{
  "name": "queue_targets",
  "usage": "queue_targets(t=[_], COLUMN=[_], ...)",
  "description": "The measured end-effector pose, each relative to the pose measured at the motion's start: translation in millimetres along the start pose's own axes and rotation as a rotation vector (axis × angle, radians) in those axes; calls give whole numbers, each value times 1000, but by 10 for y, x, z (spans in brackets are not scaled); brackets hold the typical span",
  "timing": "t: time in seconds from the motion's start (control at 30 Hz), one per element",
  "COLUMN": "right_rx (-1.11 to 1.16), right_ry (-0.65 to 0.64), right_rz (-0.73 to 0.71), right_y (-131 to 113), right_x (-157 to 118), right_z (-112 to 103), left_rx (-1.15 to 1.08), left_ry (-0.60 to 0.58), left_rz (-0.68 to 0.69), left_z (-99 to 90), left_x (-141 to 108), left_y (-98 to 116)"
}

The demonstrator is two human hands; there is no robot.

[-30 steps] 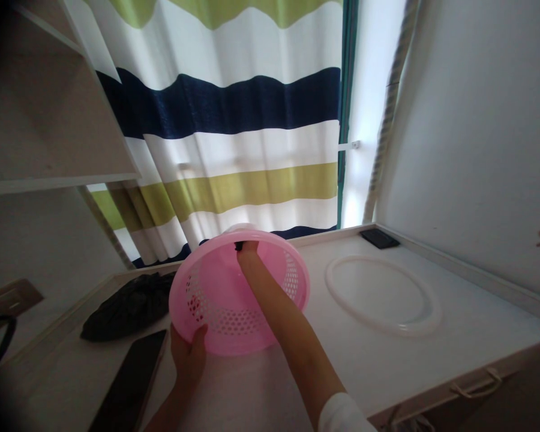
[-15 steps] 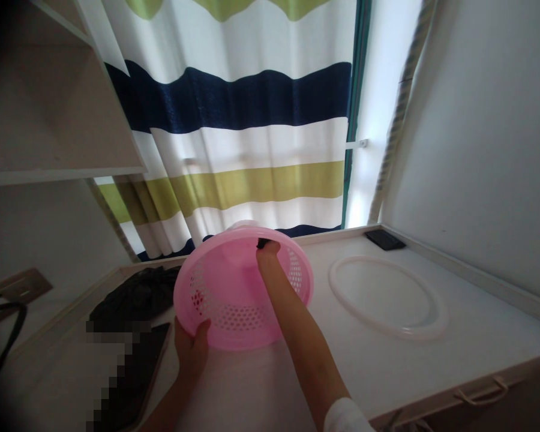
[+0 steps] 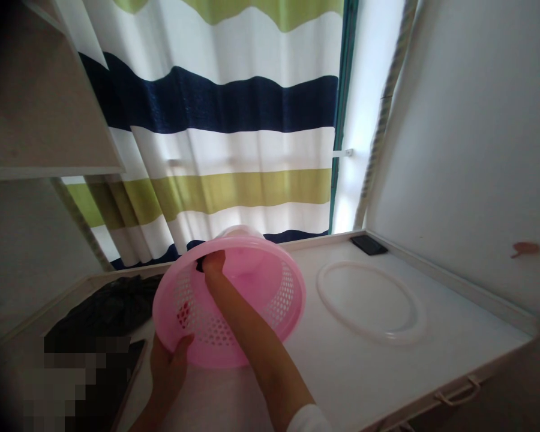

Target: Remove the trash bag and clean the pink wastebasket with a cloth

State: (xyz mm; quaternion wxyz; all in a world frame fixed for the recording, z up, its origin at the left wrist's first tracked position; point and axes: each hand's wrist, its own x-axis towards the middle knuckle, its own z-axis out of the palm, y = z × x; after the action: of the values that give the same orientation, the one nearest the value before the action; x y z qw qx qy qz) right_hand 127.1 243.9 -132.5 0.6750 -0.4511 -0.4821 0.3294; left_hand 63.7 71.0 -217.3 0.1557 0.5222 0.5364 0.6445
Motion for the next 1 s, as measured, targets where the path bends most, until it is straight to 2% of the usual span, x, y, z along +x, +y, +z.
queue_targets(t=[0.1,0.27,0.37,0.43,0.63,0.83,1.0], right_rx=[-213,-803,-944,-970,-1008,-969,-913], right_ry=[-57,-417,-569,-622,-615,-505,-419], right_rz=[-50,-377,-410,-405,-404,-447,-473], right_y=[162,440,586,667,811,745,697], right_x=[-179,-446,-473,-436,-264,-70,-73], right_z=[-26,-220,-379,-489,-825,-1215,-1303], left_rx=[29,61,39,26,67,82,104], left_ry=[-8,47,64,72,110,102,102], left_rz=[-12,-3,27,27,19,54,72], left_z=[-4,-16,-15,-6,23,13,5], left_x=[23,61,60,38,-48,-48,-41], left_y=[-9,-57,-85,-78,17,6,-36])
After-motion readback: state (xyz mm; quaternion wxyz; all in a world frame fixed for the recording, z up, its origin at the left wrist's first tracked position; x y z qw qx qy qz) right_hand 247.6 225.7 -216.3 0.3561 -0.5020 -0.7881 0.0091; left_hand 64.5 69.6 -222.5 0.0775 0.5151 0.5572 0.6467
